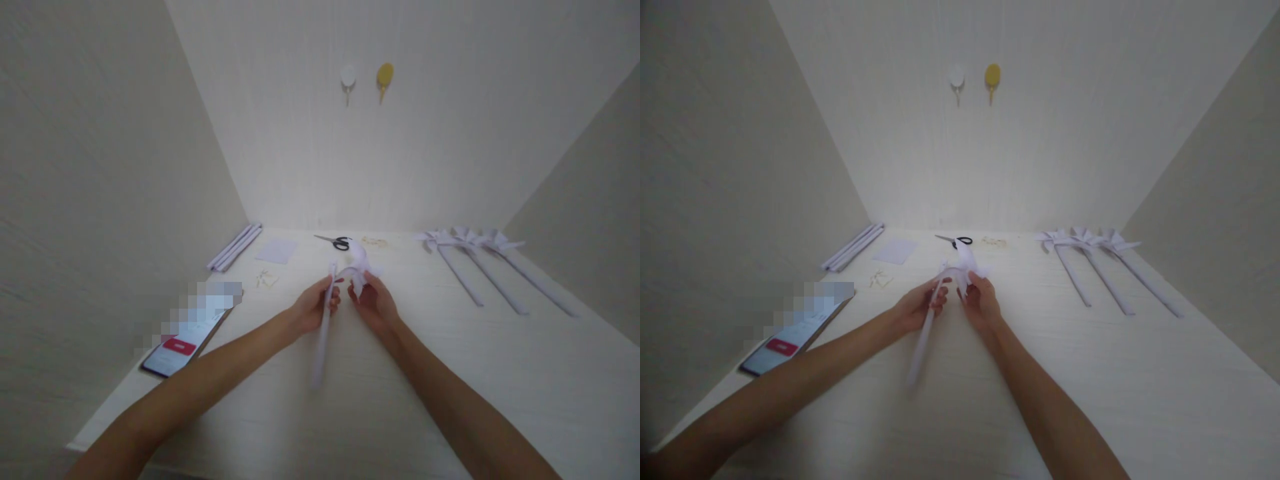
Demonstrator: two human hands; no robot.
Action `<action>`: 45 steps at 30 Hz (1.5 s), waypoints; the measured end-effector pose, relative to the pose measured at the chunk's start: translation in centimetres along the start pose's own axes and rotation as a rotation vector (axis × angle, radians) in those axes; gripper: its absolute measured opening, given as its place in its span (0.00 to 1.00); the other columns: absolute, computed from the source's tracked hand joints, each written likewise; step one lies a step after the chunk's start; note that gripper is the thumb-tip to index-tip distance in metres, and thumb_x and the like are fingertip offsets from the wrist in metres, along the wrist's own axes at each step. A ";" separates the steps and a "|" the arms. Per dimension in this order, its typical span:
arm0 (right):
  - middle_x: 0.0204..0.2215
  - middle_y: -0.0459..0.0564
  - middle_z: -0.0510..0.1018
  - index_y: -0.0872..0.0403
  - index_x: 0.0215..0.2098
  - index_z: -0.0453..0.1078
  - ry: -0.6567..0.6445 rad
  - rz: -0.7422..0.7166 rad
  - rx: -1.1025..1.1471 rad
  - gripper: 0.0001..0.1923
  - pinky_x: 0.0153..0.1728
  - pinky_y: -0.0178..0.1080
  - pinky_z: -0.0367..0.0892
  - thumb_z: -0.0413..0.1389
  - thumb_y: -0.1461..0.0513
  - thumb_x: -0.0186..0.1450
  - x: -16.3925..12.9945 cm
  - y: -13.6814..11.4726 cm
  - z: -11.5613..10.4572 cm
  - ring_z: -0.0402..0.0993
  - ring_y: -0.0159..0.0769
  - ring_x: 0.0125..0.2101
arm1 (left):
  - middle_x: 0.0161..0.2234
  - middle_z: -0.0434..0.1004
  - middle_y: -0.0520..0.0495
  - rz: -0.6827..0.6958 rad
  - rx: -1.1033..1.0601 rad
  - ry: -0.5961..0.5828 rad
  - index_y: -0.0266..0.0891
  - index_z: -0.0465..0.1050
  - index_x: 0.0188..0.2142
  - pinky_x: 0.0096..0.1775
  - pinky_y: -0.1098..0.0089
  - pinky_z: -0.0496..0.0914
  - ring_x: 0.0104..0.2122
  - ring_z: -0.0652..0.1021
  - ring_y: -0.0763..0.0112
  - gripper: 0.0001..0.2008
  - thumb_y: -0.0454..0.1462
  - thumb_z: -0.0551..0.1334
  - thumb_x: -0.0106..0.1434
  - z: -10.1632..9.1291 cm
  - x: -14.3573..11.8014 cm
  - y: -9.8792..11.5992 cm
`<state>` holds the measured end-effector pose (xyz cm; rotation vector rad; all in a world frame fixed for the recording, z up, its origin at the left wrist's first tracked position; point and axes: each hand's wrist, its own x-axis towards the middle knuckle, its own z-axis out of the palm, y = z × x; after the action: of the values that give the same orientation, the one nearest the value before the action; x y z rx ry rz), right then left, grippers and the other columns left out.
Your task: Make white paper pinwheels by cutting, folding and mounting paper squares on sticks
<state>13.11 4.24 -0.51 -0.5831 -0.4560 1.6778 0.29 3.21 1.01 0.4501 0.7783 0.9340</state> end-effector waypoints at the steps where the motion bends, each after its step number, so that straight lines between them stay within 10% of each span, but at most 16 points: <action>1: 0.18 0.40 0.75 0.54 0.20 0.67 0.005 0.014 0.007 0.03 0.24 0.29 0.68 0.58 0.65 0.49 0.0 0.0 -0.1 0.69 0.25 0.20 | 0.18 0.63 0.52 -0.002 0.006 0.003 0.32 0.65 0.30 0.16 0.83 0.60 0.15 0.66 0.82 0.09 0.33 0.49 0.61 -0.1 -0.1 -0.4; 14: 0.17 0.44 0.74 0.56 0.24 0.68 0.071 0.108 0.056 0.05 0.22 0.28 0.68 0.53 0.64 0.56 0.6 0.3 -0.8 0.69 0.26 0.19 | 0.17 0.62 0.54 0.073 -0.015 -0.113 0.32 0.64 0.40 0.17 0.79 0.54 0.12 0.59 0.83 0.11 0.34 0.48 0.61 -1.1 0.1 -1.7; 45: 0.15 0.42 0.72 0.55 0.20 0.66 -0.033 0.133 -0.200 0.06 0.18 0.32 0.63 0.58 0.62 0.51 0.8 0.8 -0.5 0.66 0.28 0.15 | 0.16 0.64 0.54 0.090 0.002 -0.142 0.34 0.65 0.30 0.15 0.80 0.54 0.12 0.60 0.83 0.05 0.34 0.53 0.58 -0.8 -0.2 -1.6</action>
<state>12.62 4.82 -1.47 -0.7464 -0.6259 1.7826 0.45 2.17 -0.45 0.5509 0.6344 0.9733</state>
